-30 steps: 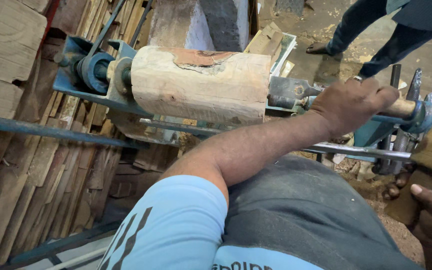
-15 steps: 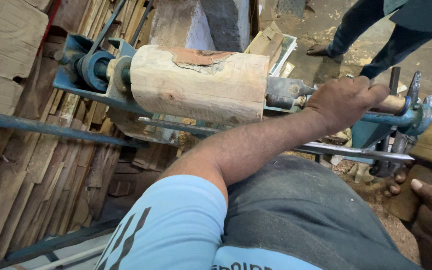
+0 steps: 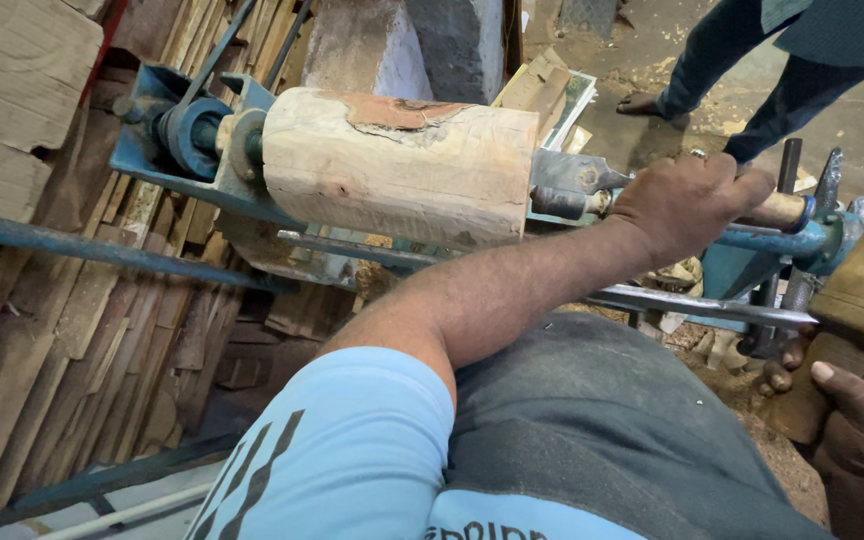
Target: The person carves a wooden cylinder mounted on a lathe, holding a chisel against the rotating wood and striking it with a mallet to shape the surface. They periodically reposition the chisel, touch the wood to check it, and continue cutting along the workpiece.
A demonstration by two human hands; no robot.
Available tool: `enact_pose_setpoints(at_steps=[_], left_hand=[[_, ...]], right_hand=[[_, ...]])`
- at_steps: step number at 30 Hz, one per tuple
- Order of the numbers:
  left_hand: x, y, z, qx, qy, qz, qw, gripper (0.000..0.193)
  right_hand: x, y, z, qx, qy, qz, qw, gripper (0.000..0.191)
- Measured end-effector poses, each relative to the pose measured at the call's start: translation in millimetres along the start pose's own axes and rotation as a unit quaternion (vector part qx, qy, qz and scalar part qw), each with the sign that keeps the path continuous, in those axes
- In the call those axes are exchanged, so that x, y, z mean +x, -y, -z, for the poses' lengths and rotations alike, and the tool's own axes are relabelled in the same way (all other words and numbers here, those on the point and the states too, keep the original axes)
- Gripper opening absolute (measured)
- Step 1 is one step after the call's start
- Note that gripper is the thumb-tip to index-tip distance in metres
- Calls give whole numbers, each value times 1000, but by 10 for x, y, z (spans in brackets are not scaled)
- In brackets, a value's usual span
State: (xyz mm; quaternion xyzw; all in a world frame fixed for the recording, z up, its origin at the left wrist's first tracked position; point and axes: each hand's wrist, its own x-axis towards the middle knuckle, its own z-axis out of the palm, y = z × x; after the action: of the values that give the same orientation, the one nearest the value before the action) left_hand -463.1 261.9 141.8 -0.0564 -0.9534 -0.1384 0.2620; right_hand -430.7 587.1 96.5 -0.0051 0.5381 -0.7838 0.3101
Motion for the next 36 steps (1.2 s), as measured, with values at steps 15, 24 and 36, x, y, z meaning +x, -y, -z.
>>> enact_pose_setpoints(at_steps=[15, 24, 36], left_hand=[[-22, -29, -146, 18, -15, 13, 1000, 22], [3, -24, -160, 37, 26, 11, 999, 22], [-1, -42, -170, 15, -2, 2, 1000, 17]], right_hand=[[126, -15, 103, 8, 28, 9, 1000, 48], [146, 40, 25, -2, 36, 5, 999, 44], [159, 104, -20, -15, 41, 0, 999, 47]])
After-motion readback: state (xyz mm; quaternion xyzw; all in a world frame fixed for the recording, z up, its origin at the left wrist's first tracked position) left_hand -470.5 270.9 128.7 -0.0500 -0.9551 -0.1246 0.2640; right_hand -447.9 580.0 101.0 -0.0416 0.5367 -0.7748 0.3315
